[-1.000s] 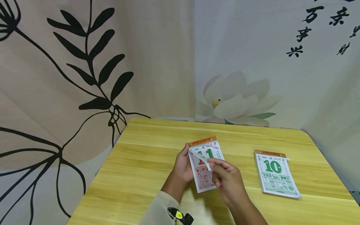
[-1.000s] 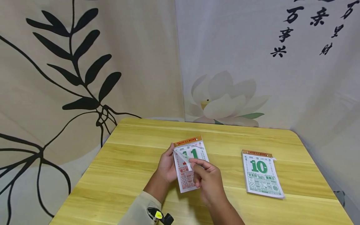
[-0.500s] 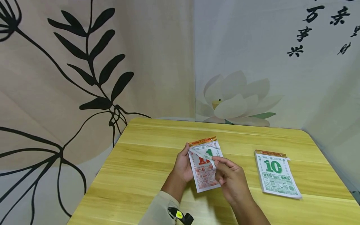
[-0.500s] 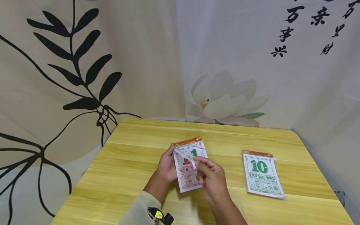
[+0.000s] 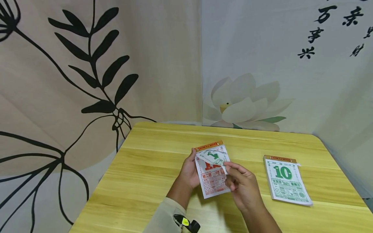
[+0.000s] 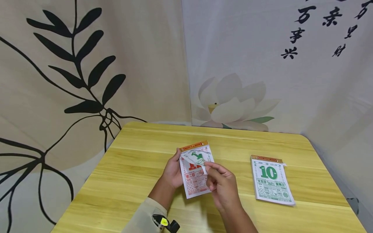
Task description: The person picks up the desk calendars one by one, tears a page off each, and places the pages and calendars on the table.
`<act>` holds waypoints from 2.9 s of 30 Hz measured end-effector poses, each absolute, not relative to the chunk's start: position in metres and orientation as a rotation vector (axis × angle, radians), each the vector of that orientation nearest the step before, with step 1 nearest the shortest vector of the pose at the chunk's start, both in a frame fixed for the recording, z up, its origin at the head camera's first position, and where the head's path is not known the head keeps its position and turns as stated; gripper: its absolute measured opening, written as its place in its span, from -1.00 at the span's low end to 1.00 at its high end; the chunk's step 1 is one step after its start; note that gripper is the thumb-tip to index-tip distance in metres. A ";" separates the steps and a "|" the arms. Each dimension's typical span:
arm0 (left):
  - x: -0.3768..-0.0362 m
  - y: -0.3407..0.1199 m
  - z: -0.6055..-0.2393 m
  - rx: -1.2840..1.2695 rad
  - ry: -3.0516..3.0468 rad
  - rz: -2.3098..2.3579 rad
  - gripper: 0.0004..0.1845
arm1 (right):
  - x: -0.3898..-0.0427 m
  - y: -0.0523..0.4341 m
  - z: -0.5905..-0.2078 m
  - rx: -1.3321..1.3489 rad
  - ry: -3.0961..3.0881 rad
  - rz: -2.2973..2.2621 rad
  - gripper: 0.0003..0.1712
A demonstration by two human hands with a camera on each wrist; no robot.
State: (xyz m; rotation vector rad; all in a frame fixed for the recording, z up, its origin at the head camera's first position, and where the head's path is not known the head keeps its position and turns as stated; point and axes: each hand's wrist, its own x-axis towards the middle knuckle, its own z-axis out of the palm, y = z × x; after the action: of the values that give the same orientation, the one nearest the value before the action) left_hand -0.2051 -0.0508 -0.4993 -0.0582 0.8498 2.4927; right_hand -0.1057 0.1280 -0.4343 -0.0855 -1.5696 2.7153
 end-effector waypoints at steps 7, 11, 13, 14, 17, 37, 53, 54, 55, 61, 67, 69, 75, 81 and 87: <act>-0.206 -0.050 -0.501 -0.158 0.890 2.531 -0.30 | -0.105 0.129 -0.436 -0.095 -1.566 2.715 -0.60; -0.205 -0.049 -0.502 -0.213 0.908 2.555 -0.28 | -0.104 0.130 -0.437 -0.109 -1.572 2.719 -0.60; -0.206 -0.050 -0.502 -0.231 0.924 2.559 -0.28 | -0.103 0.131 -0.437 -0.098 -1.562 2.722 -0.59; -0.206 -0.051 -0.502 -0.232 0.920 2.562 -0.28 | -0.104 0.131 -0.438 -0.087 -1.552 2.724 -0.59; -0.208 -0.052 -0.502 -0.231 0.923 2.554 -0.28 | -0.104 0.134 -0.438 -0.056 -1.533 2.730 -0.58; -0.215 -0.062 -0.511 -0.314 0.924 2.648 -0.32 | -0.100 0.144 -0.435 0.017 -1.456 2.659 -0.57; -0.208 -0.092 -0.507 -0.348 1.118 2.566 -0.18 | -0.104 0.147 -0.433 0.131 -1.376 2.629 -0.61; -0.208 -0.094 -0.507 -0.343 1.122 2.561 -0.19 | -0.104 0.147 -0.433 0.128 -1.377 2.628 -0.62; -0.207 -0.096 -0.507 -0.345 1.137 2.553 -0.19 | -0.105 0.146 -0.433 0.119 -1.388 2.622 -0.62; -0.203 -0.109 -0.505 -0.314 1.174 2.526 -0.18 | -0.108 0.146 -0.434 0.079 -1.430 2.594 -0.66; -0.200 -0.122 -0.506 -0.329 1.239 2.489 -0.15 | -0.113 0.145 -0.436 0.040 -1.467 2.574 -0.71; -0.200 -0.126 -0.506 -0.330 1.266 2.481 -0.19 | -0.115 0.144 -0.437 0.011 -1.490 2.566 -0.74; -0.200 -0.141 -0.504 -0.336 1.366 2.429 -0.27 | -0.121 0.140 -0.437 -0.056 -1.554 2.558 -0.81; -0.199 -0.157 -0.502 -0.322 1.418 2.374 -0.28 | -0.127 0.132 -0.435 -0.102 -1.640 2.555 -0.85; -0.202 -0.172 -0.499 -0.223 1.432 2.282 -0.32 | -0.132 0.123 -0.437 -0.126 -1.724 2.525 -0.87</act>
State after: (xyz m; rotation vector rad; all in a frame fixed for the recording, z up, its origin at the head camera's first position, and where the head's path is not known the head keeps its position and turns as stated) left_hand -0.2018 -0.1717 -0.4985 -0.2228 1.4319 2.2823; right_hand -0.1319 0.1232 -0.4374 -0.1261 -1.7235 2.5251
